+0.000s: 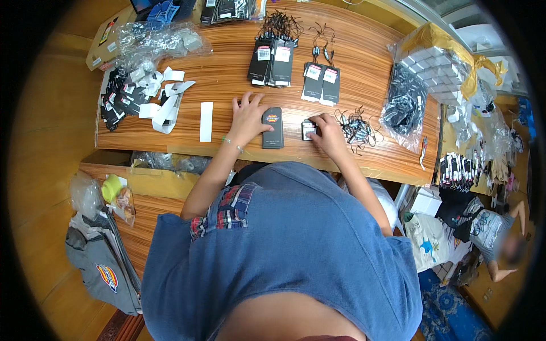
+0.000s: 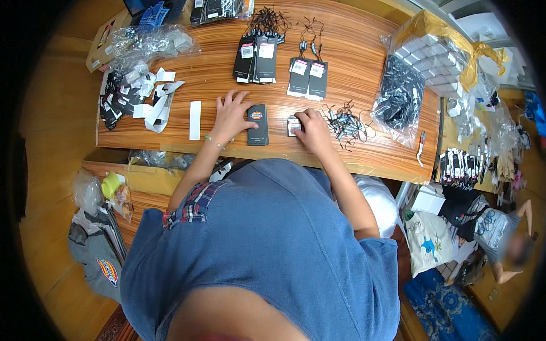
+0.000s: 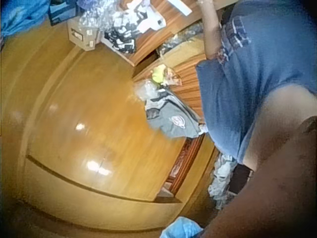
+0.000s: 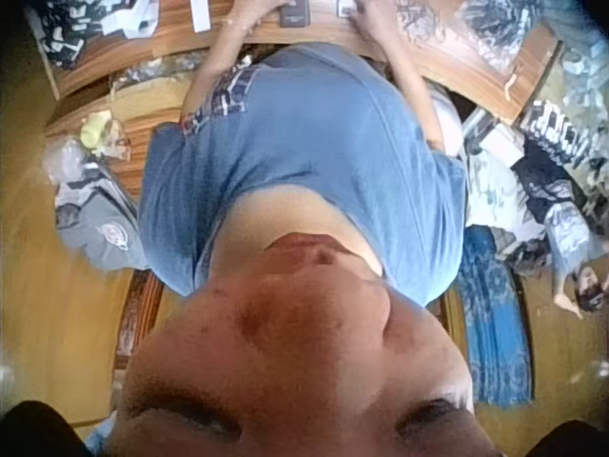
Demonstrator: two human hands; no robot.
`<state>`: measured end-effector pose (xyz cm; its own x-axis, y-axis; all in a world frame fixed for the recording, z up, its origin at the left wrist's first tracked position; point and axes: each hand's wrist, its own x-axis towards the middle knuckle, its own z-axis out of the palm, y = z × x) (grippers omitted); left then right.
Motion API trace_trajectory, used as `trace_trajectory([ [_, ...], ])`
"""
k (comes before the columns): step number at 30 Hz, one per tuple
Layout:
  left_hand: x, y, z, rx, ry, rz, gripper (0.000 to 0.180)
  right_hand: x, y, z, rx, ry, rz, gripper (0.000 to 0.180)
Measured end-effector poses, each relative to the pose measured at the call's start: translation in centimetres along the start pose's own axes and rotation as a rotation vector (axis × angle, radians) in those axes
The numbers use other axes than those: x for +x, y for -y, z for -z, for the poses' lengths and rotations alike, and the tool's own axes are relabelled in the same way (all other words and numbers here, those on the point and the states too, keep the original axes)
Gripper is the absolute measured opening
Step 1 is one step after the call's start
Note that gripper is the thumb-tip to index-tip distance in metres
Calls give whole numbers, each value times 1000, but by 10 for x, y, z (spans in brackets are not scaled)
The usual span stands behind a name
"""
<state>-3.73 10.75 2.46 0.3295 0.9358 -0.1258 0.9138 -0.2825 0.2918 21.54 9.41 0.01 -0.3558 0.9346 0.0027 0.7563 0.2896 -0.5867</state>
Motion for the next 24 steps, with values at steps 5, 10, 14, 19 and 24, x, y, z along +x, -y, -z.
trace_trajectory([
  [5, 1, 0, -1, 10, -140, -20, 62, 7, -2, 2, 29, -2, -11, 31],
  [10, -12, 0, 16, -225, -262, -146, 41, -1, 8, 21, 41, -117, -35, 27],
  [14, -68, 22, 39, -589, 494, 132, 19, -73, -1, 64, -18, 282, -363, 14],
  [19, -150, 52, -19, -846, 614, 191, 3, -195, -25, 46, 613, 428, -692, 9],
  [24, -165, 43, -28, -901, 484, 144, 7, -205, -7, 53, 644, 369, -740, 14],
])
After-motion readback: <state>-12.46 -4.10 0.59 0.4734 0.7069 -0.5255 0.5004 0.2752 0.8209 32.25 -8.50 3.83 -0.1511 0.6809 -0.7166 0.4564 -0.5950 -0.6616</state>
